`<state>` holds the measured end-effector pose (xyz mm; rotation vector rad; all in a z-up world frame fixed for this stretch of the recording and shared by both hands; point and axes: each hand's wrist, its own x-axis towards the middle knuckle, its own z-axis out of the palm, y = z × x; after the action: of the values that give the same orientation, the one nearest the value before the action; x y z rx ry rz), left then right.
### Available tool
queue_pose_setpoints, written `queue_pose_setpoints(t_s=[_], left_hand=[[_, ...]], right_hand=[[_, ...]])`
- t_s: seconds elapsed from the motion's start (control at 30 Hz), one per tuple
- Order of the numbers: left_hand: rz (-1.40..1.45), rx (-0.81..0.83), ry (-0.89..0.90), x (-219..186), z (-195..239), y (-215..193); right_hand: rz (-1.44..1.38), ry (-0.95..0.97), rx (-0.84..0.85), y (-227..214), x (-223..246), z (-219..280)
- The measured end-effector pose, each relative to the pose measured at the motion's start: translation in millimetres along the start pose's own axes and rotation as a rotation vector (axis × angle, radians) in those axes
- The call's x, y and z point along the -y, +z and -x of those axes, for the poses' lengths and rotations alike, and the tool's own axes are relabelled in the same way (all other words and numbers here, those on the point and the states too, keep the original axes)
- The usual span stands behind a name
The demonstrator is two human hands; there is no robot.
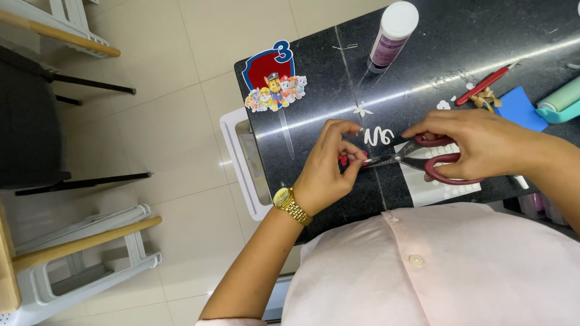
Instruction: Assembling a decorative craft item by gluing small cutouts and trimming them with scissors for precise alignment.
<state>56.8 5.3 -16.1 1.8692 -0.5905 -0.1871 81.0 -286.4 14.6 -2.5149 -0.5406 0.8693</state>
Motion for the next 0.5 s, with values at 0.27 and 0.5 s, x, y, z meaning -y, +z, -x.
queue_pose_setpoints(t_s=[0.27, 0.5], left_hand=[[0.207, 0.109, -0.294, 7.4, -1.5, -2.0], [0.176, 0.179, -0.25, 0.0, -2.0, -3.1]], right_hand=[[0.056, -0.057, 0.02, 4.9, 5.8, 0.8], [0.059, -0.028, 0.053, 2.7, 14.5, 1.5]])
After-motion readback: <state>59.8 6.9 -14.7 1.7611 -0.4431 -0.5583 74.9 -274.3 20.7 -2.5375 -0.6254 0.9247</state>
